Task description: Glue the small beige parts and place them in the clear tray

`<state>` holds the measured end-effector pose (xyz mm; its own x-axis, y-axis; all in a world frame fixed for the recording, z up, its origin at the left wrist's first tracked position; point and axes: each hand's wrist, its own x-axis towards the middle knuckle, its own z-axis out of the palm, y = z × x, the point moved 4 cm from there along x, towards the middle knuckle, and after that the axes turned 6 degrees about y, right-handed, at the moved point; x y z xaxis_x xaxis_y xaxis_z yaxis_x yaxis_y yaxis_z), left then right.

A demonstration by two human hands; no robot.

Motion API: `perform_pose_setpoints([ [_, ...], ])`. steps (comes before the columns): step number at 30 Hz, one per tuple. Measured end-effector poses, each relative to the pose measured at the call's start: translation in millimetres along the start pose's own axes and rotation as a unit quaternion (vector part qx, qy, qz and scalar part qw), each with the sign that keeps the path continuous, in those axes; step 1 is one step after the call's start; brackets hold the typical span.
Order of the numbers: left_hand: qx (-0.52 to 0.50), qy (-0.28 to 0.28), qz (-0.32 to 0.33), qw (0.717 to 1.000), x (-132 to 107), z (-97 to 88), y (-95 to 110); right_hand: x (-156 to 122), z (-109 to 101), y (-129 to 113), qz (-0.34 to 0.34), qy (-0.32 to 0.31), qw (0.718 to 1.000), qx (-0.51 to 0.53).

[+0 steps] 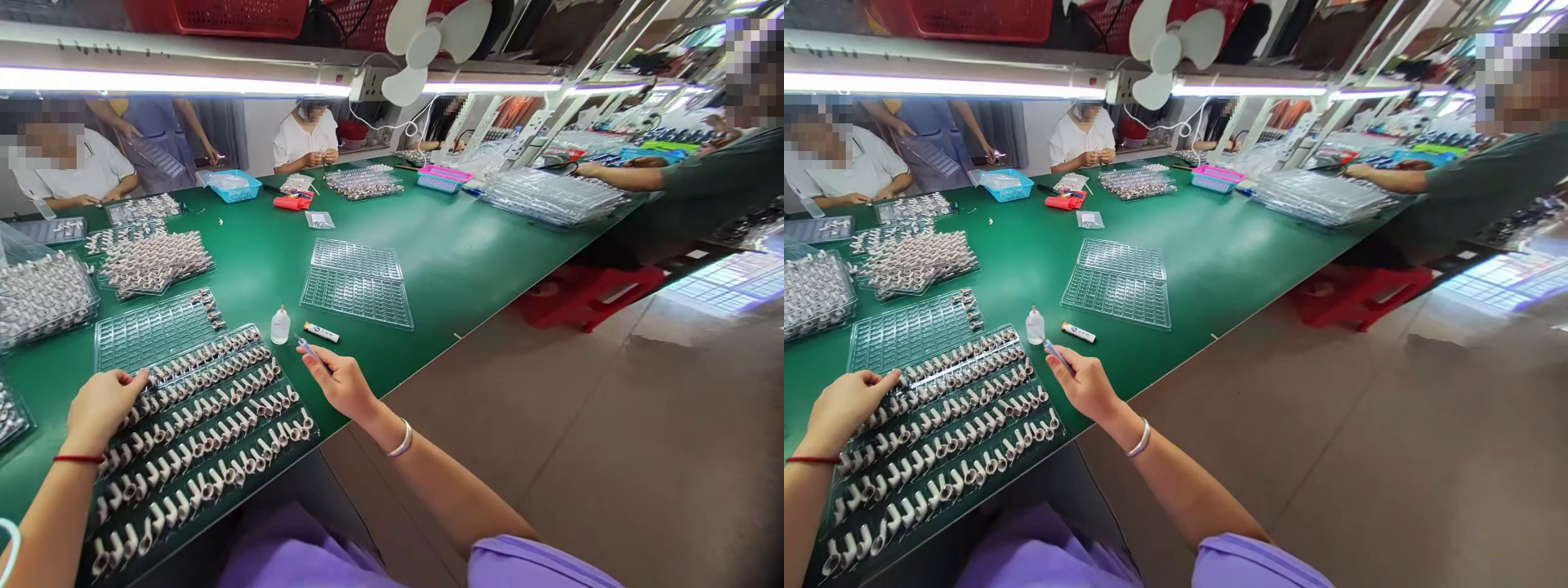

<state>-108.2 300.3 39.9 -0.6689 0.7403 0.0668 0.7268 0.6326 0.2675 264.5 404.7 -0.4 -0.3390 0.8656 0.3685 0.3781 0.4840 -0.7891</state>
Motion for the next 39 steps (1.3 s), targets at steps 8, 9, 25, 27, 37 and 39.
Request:
perform_pose_setpoints([
  [8,0.024,-0.012,-0.003,1.000,1.0,-3.3,1.6,42.3,-1.0,25.5,0.030,-0.020,0.995,-0.088],
  [9,0.029,-0.015,-0.005,0.999,1.2,-3.4,2.0,51.4,2.8,28.6,0.032,-0.030,0.994,-0.100],
  [25,0.092,-0.041,-0.024,0.995,-7.4,1.4,8.1,86.2,40.8,20.5,0.003,-0.070,0.996,-0.052],
  [27,0.091,-0.038,-0.024,0.995,-7.1,2.4,7.9,78.4,42.2,18.3,0.007,-0.060,0.998,-0.004],
  [37,0.090,-0.030,-0.023,0.995,-1.1,5.1,5.4,16.3,57.5,15.4,0.068,-0.063,0.974,0.205],
  [39,0.089,-0.028,-0.023,0.995,-0.1,4.7,4.5,11.9,60.3,12.9,0.075,-0.059,0.971,0.221],
])
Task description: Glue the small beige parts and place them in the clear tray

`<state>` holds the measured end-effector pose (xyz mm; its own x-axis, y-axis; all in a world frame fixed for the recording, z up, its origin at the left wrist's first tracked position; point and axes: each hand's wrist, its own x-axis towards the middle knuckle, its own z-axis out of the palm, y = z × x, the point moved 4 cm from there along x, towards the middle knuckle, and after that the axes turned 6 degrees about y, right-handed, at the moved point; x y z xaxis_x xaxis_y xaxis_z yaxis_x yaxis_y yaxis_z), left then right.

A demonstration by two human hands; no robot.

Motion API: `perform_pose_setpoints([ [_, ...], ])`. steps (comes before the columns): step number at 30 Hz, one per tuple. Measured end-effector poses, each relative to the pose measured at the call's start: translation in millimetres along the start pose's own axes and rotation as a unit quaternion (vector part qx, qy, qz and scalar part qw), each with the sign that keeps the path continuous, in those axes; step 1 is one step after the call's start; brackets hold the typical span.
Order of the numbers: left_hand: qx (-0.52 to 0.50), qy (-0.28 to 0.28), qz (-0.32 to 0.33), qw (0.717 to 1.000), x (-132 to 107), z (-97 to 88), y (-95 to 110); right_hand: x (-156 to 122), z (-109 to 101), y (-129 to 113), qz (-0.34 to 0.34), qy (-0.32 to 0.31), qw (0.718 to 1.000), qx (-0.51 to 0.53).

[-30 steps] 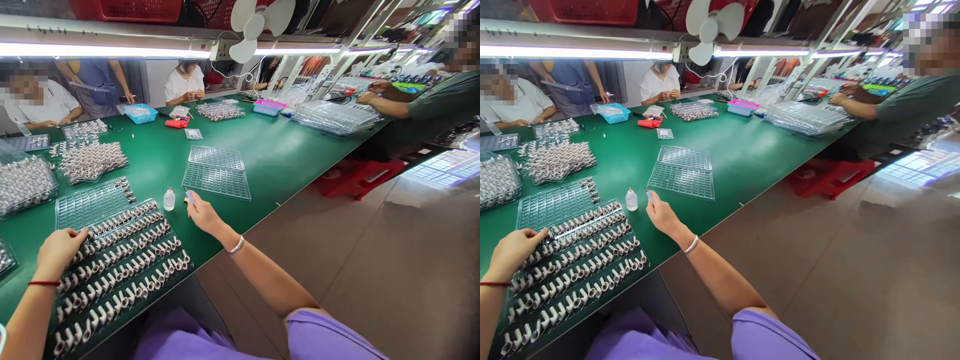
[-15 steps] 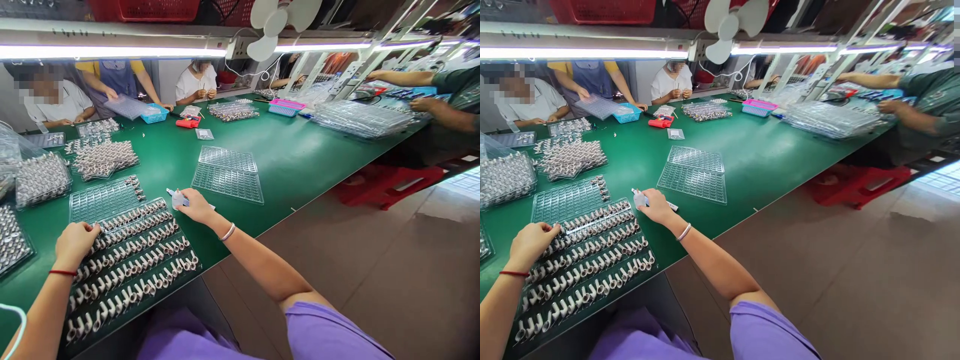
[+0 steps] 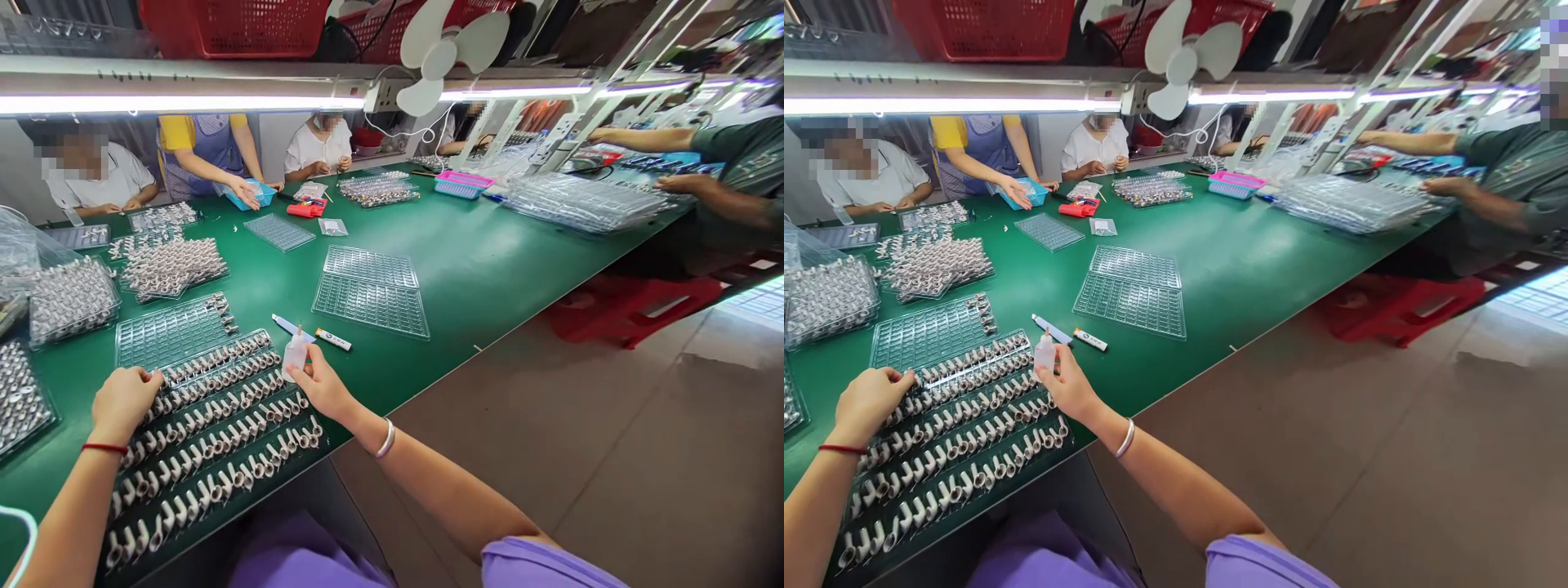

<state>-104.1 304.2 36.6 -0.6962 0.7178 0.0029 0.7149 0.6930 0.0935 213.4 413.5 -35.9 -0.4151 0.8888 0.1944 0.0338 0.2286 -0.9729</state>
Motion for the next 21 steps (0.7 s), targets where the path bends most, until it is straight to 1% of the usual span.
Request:
perform_pose_setpoints([
  [3,0.000,0.000,-0.004,1.000,1.4,-1.3,-3.5,1.1,2.9,-1.1,0.005,0.004,1.000,0.016],
  [5,-0.002,-0.003,-0.008,1.000,2.3,-2.0,-6.8,7.8,2.4,-1.8,0.006,0.008,1.000,0.022],
  [8,-0.006,-0.004,-0.011,1.000,3.3,-2.3,-11.4,27.5,0.3,-3.9,0.000,0.016,0.999,0.031],
  [11,-0.012,-0.004,-0.013,1.000,3.7,-1.7,-14.6,55.1,3.3,-7.2,-0.008,0.023,0.998,0.049],
  [13,-0.018,-0.003,-0.014,1.000,3.6,-1.3,-16.3,75.4,10.9,-8.9,-0.012,0.024,0.997,0.067],
  [16,-0.027,0.001,-0.013,1.000,3.6,-1.6,-18.4,108.6,29.7,-8.3,-0.005,0.022,0.995,0.102],
  [21,-0.043,0.003,-0.007,0.999,4.0,-3.3,-20.5,173.4,63.8,0.9,0.044,0.040,0.987,0.149],
])
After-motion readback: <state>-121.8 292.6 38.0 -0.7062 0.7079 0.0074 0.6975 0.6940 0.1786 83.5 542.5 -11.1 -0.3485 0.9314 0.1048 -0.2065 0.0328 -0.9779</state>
